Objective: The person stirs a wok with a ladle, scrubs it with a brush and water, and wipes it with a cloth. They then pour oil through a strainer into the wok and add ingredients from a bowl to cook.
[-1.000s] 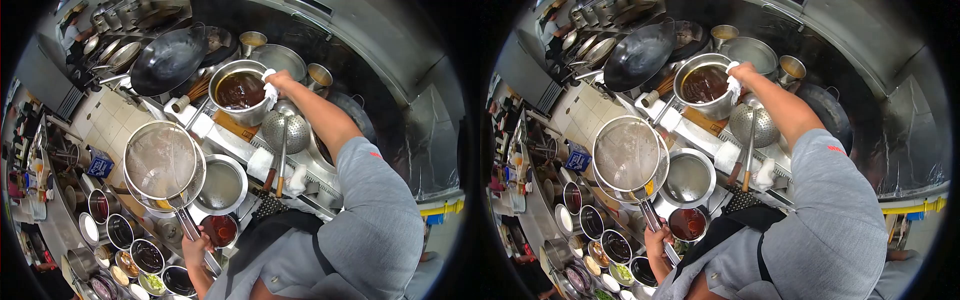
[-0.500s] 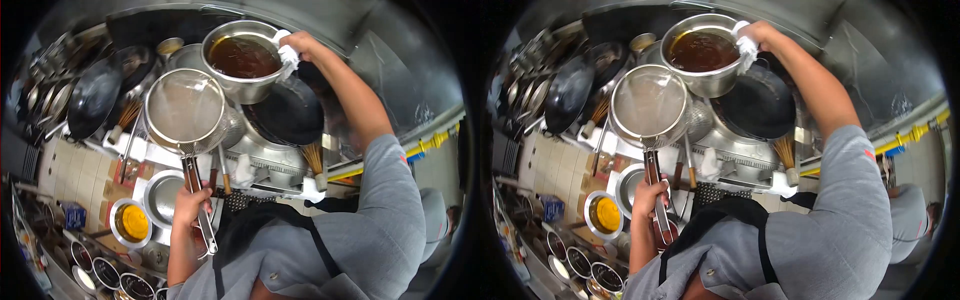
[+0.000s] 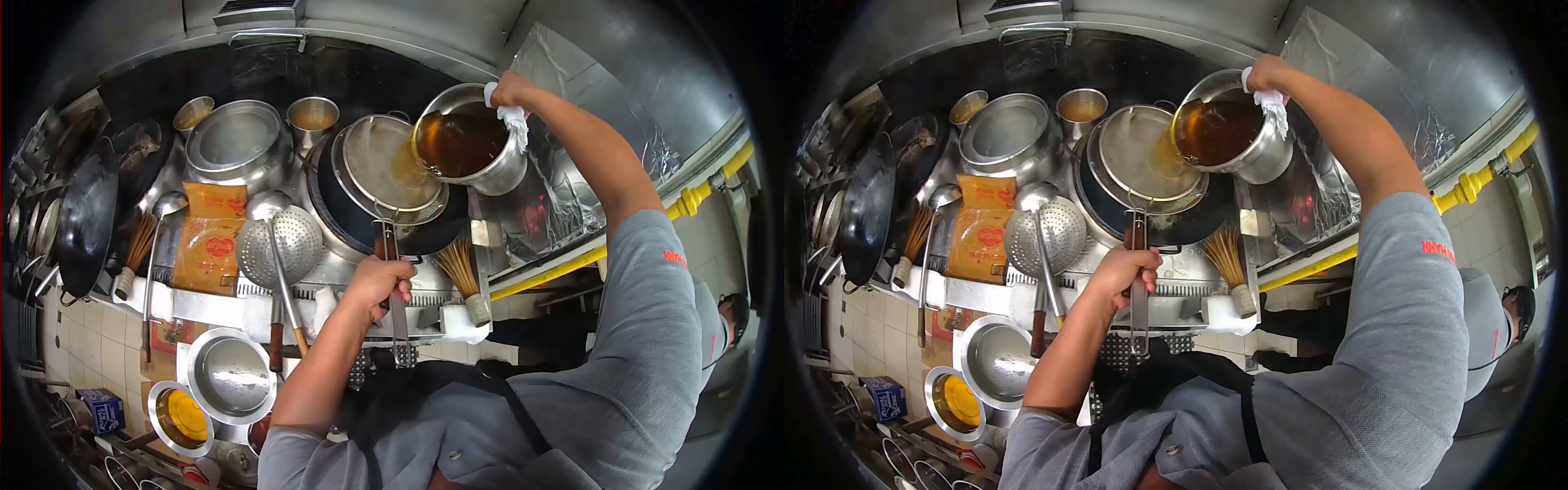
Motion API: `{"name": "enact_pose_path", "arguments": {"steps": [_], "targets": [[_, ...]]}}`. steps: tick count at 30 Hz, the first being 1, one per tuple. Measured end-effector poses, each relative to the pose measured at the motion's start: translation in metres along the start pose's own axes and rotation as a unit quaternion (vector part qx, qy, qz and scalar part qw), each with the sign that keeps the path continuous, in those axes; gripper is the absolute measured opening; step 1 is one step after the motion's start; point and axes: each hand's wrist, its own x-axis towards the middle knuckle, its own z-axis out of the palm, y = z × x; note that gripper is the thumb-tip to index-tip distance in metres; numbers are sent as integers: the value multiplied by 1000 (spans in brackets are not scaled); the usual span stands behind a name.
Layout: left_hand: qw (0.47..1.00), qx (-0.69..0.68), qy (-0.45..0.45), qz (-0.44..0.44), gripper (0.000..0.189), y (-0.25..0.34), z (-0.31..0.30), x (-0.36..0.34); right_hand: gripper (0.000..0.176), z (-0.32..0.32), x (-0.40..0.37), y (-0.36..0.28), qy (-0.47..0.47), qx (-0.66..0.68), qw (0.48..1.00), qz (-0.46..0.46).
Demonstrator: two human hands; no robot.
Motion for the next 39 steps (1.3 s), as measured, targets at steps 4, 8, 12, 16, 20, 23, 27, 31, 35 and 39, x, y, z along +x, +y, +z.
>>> {"name": "enact_pose_path", "arguments": {"steps": [4, 8, 12, 16, 20, 23, 27, 31, 35, 39], "targets": [[1000, 4, -16, -21, 7, -17, 13, 35, 28, 14, 11, 18, 0, -122, 993, 10], [997, 53, -23, -41, 8, -22, 22, 53, 35, 31, 20, 25, 34, -198, 980, 9], [994, 102, -5, -49, 12, -24, 34, 61, 34, 53, 40, 28, 39, -208, 977, 1], [992, 116, 0, -50, 13, -30, 34, 68, 32, 67, 50, 22, 36, -230, 972, -12], [994, 97, -7, -49, 13, -34, 32, 71, 29, 81, 54, 15, 42, -243, 969, -21], [997, 63, -16, -44, 13, -42, 28, 78, 26, 84, 42, -2, 51, -261, 963, -36], [997, 52, -20, -58, 13, -42, 30, 75, 25, 88, 44, -13, 57, -296, 951, -70], [997, 39, -42, -50, 15, -39, 31, 71, 26, 82, 44, -19, 74, -312, 944, -81], [997, 50, -49, -44, 15, -36, 31, 67, 27, 68, 45, -16, 75, -308, 946, -72], [997, 53, -27, -50, 14, -24, 27, 54, 32, 36, 26, -6, 68, -247, 967, -8]]}}
